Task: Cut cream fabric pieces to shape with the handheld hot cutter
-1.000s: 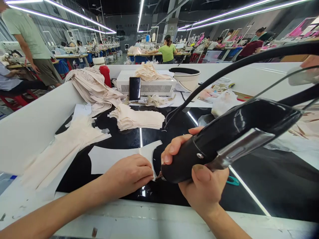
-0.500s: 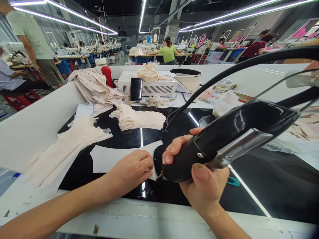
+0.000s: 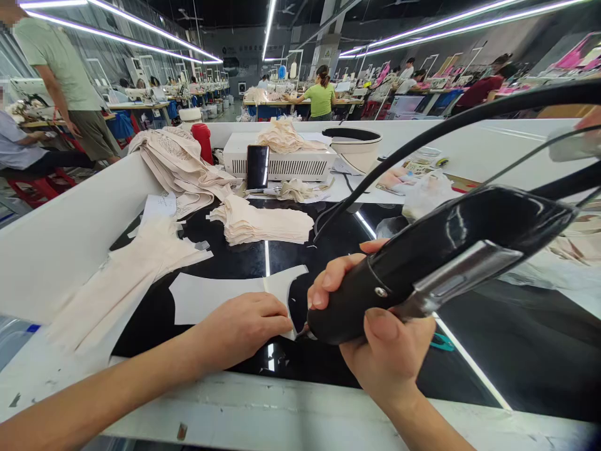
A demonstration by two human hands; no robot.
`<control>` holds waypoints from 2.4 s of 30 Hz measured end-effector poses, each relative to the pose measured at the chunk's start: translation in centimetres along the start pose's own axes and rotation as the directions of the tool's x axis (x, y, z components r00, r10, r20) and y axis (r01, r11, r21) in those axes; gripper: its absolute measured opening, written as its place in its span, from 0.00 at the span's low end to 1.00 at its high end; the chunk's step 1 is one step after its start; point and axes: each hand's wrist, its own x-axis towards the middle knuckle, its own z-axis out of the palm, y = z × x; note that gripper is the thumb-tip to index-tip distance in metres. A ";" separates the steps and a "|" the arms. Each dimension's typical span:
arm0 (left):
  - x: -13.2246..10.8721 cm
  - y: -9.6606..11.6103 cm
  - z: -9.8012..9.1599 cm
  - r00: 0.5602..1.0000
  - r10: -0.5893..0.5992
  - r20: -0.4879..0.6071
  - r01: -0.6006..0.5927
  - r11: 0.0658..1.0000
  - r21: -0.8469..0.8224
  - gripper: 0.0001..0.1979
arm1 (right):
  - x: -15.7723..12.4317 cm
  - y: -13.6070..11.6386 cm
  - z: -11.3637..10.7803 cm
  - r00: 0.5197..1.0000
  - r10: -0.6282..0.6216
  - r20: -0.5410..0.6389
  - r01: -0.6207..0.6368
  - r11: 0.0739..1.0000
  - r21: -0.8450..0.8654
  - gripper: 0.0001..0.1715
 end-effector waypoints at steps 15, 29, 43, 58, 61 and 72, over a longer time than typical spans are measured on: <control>-1.1 -0.2 0.0 0.996 0.081 -0.037 -0.077 0.993 0.086 0.12 | -0.1 0.0 -0.1 1.000 -0.006 -0.018 0.006 1.000 0.003 0.25; -1.5 -0.1 0.2 0.998 0.052 -0.038 -0.049 0.996 0.069 0.13 | -0.2 0.2 -0.1 1.000 0.010 -0.024 -0.010 1.000 0.004 0.28; -1.8 -0.4 0.3 0.996 0.072 -0.056 -0.067 0.994 0.090 0.16 | -0.3 0.4 0.0 1.000 -0.014 0.001 0.014 1.000 0.024 0.27; -1.6 -0.2 -0.1 0.996 0.069 -0.056 -0.063 0.993 0.098 0.17 | 0.3 0.5 0.3 0.998 -0.007 -0.069 0.008 1.000 0.015 0.24; -1.5 -0.1 -0.2 0.995 0.076 -0.059 -0.071 0.993 0.094 0.17 | 0.1 0.7 0.2 0.999 -0.014 -0.050 0.014 1.000 -0.001 0.22; -1.3 0.1 -0.3 0.995 0.073 -0.067 -0.067 0.994 0.086 0.16 | 0.0 0.7 0.2 0.999 -0.021 -0.045 0.019 0.999 -0.036 0.24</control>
